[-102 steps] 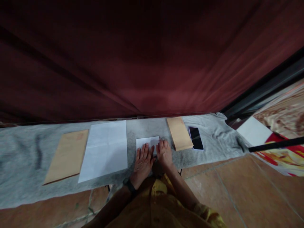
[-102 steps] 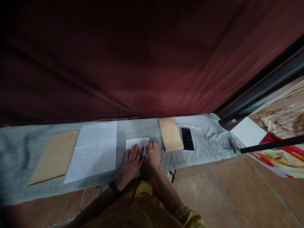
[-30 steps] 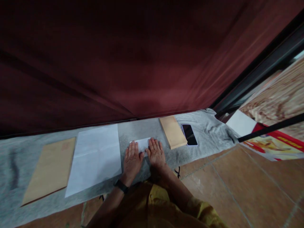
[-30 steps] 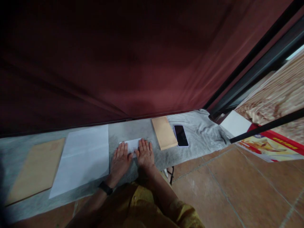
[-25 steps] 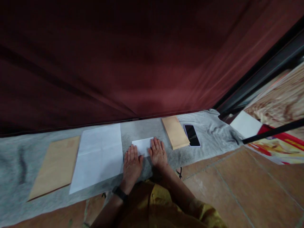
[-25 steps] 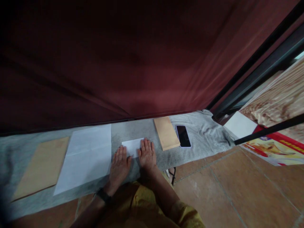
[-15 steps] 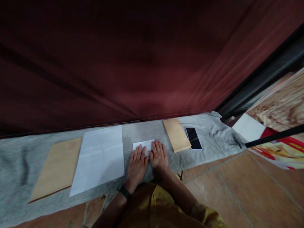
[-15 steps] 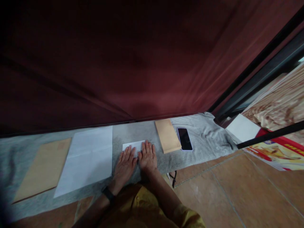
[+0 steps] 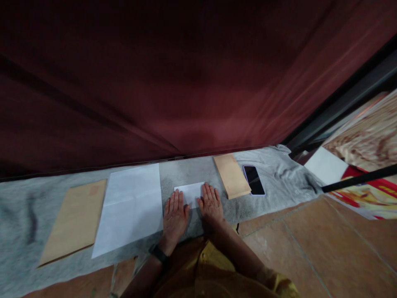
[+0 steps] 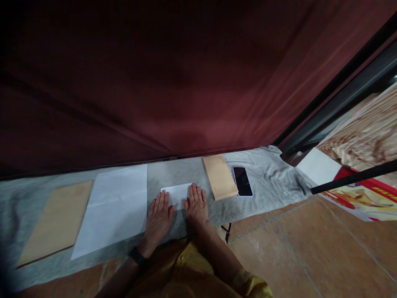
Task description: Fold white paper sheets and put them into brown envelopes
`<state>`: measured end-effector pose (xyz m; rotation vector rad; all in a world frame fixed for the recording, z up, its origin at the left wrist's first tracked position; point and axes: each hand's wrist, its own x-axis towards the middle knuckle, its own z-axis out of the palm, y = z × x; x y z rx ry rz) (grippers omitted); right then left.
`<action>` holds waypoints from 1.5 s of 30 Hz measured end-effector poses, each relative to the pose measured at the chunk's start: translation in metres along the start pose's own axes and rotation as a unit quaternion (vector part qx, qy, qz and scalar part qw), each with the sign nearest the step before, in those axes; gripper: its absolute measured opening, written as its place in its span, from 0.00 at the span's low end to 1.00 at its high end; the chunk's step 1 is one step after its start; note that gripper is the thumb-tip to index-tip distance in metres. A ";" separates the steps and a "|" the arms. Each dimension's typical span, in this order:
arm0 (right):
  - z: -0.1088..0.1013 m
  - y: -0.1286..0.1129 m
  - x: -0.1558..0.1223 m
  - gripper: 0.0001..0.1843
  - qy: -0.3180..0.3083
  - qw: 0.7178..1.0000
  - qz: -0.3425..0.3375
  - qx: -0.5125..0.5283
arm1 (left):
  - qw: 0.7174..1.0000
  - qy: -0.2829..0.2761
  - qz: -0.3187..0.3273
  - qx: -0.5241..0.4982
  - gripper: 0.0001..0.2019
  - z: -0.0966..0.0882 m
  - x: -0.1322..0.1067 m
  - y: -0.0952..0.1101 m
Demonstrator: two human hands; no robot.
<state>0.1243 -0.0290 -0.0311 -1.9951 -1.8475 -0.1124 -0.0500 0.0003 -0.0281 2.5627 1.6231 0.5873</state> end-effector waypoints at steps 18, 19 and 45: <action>-0.005 0.011 -0.007 0.28 -0.005 1.000 0.019 -0.005 | 0.994 -0.047 0.094 0.001 0.29 -0.003 0.006 0.009; -0.006 0.012 -0.007 0.28 -0.007 1.000 0.019 -0.004 | 0.994 -0.046 0.095 0.001 0.29 -0.003 0.006 0.008; -0.025 0.027 0.076 0.09 -0.111 0.898 0.186 0.383 | 0.996 0.033 0.050 -0.066 0.31 -0.018 0.009 0.006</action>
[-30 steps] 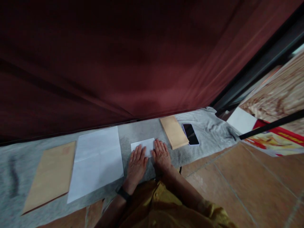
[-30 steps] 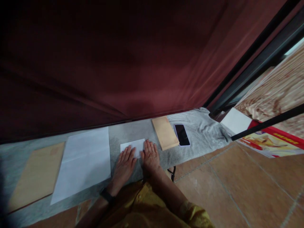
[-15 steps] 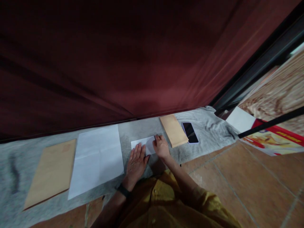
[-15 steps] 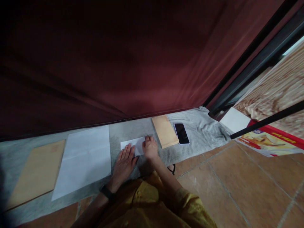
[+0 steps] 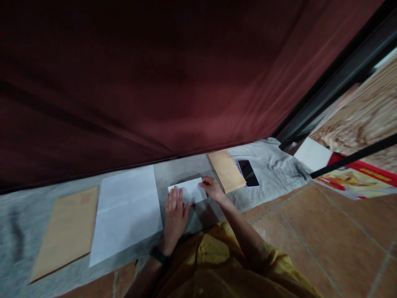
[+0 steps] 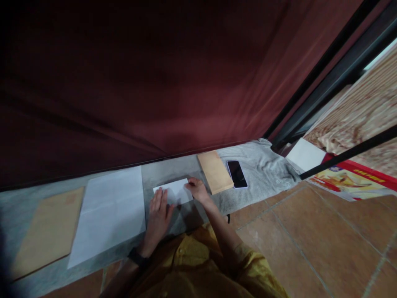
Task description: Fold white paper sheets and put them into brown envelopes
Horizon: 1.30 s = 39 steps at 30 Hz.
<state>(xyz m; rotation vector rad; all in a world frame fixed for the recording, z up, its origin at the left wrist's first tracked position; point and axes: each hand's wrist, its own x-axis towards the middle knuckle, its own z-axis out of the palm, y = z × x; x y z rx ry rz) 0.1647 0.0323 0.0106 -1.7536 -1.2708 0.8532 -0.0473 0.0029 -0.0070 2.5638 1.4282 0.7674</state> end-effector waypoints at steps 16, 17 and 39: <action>-0.029 -0.002 -0.047 0.17 -0.025 0.972 -0.225 -0.069 | 0.986 0.006 0.167 0.006 0.16 -0.041 0.025 -0.023; -0.029 0.004 -0.054 0.20 -0.038 0.964 -0.242 -0.100 | 0.984 -0.005 0.180 0.009 0.16 -0.036 0.018 -0.023; 0.016 0.011 -0.073 0.25 -0.023 0.949 -0.220 -0.225 | 0.975 -0.124 0.167 0.075 0.26 -0.003 -0.014 -0.018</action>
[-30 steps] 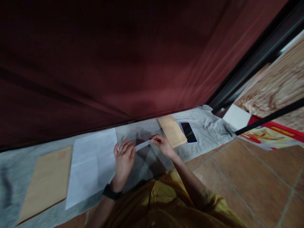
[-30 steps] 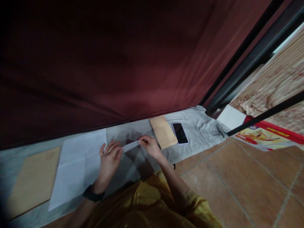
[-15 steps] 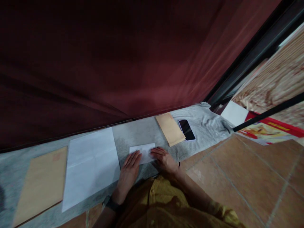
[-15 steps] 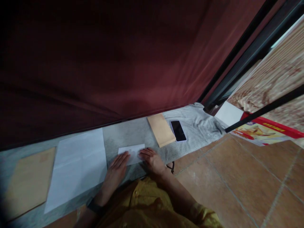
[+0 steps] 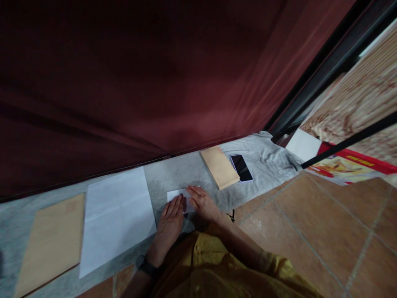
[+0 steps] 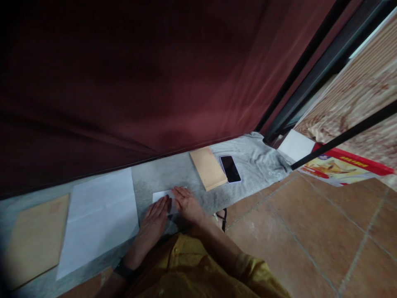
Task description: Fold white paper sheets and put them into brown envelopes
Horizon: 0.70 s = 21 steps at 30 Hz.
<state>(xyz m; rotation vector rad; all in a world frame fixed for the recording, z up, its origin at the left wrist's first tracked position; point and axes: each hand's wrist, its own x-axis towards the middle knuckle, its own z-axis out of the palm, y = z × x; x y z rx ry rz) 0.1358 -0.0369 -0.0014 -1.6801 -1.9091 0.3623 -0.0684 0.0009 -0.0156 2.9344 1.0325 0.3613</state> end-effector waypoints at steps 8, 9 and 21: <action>0.018 0.000 -0.008 0.26 0.010 0.998 -0.008 -0.069 | 1.000 0.018 0.004 -0.012 0.28 0.011 -0.004 -0.004; 0.016 0.002 -0.007 0.25 0.007 0.998 -0.009 -0.065 | 1.000 0.023 0.004 -0.014 0.28 0.012 -0.005 -0.005; -0.021 -0.005 0.040 0.22 -0.124 0.982 0.124 -0.063 | 0.997 0.077 0.003 -0.031 0.31 0.011 -0.008 -0.004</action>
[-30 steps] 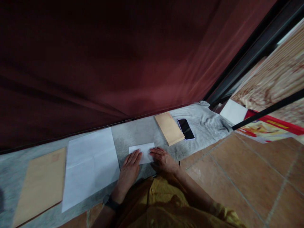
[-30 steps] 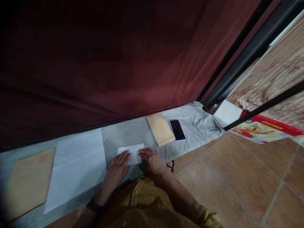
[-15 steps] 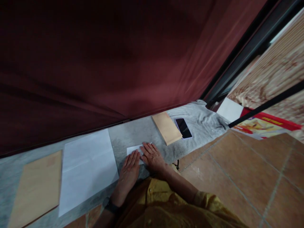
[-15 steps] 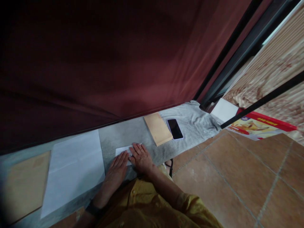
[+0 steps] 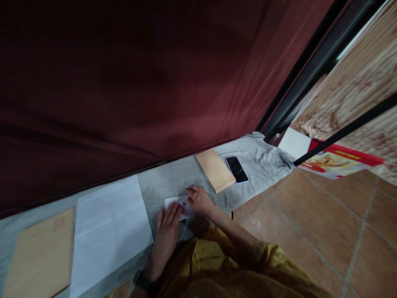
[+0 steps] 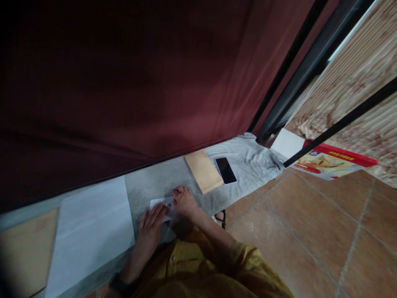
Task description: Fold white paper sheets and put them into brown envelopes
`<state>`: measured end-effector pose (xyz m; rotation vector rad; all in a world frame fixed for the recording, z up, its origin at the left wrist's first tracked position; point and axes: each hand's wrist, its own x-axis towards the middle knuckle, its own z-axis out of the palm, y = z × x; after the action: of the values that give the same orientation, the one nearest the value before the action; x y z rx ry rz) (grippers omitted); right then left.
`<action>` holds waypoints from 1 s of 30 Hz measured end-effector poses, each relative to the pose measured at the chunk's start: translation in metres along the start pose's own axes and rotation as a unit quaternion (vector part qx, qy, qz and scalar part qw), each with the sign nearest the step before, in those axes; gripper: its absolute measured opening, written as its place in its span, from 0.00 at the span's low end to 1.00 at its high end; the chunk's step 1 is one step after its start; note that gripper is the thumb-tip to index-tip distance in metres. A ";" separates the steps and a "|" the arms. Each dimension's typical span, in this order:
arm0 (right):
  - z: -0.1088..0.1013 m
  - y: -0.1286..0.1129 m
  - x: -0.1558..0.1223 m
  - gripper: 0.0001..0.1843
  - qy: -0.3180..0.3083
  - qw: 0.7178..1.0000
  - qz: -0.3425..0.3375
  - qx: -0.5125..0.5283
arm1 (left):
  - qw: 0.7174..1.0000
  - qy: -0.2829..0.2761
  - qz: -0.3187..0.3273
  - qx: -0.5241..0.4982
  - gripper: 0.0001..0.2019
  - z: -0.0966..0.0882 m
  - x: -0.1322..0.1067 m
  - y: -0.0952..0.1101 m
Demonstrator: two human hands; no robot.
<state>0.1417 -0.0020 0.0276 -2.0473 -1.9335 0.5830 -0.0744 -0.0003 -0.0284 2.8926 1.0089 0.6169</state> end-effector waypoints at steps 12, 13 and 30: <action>0.005 0.033 -0.003 0.03 -0.065 0.901 0.079 0.422 | 0.993 0.018 -0.077 -0.088 0.32 -0.027 0.008 0.006; 0.005 0.034 -0.007 0.04 -0.070 0.871 0.089 0.479 | 0.988 0.034 -0.111 -0.106 0.32 -0.028 0.010 0.006; 0.038 -0.001 -0.015 0.23 0.100 0.759 0.123 0.631 | 0.749 0.053 -0.411 -0.517 0.30 -0.026 0.028 -0.006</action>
<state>0.1226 -0.0202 -0.0033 -1.2912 -0.6505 1.2085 -0.0678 0.0179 0.0047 1.2915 1.2324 0.8539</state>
